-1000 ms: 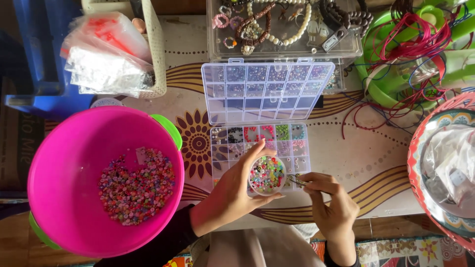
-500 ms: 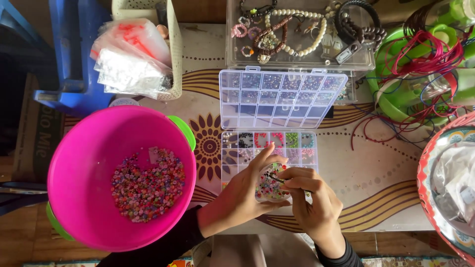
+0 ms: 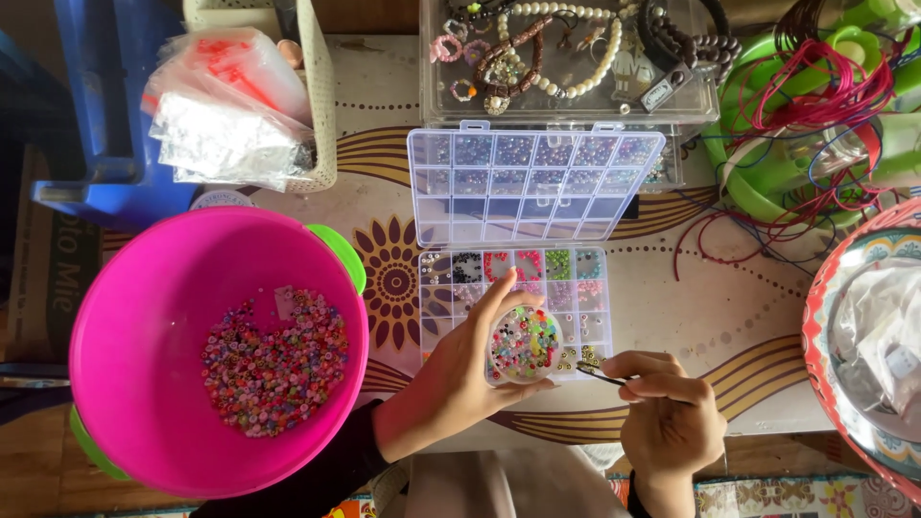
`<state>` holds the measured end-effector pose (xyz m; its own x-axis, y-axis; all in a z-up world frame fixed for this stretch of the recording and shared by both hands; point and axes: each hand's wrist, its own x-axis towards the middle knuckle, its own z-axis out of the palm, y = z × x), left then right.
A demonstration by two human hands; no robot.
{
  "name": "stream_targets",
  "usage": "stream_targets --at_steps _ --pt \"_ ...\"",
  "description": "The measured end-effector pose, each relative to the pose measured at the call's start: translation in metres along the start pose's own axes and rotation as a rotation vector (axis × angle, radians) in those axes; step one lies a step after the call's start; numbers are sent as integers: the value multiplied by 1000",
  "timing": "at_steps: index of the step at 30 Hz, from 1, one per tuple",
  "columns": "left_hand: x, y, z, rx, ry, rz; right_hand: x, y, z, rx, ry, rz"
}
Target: A person is seen from an overhead perspective sorting small, colorful beads from a large pink bowl and a small white cup into a multi-compartment plastic organizer box using a thin tool.
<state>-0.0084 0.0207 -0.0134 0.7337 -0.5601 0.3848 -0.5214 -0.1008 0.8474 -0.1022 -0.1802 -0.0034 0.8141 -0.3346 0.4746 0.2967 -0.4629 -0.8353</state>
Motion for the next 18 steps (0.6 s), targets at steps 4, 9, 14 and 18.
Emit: stream_targets --at_steps 4,9,14,18 --pt "2 1 0 -6 3 7 -13 15 -13 -17 -111 128" --pt "2 2 0 18 -18 36 -10 10 -4 66 -13 8" --pt "2 5 -1 8 -12 21 4 -9 13 -30 -127 -20" --pt "2 6 -1 -17 -29 1 6 -9 16 -43 -146 -50"
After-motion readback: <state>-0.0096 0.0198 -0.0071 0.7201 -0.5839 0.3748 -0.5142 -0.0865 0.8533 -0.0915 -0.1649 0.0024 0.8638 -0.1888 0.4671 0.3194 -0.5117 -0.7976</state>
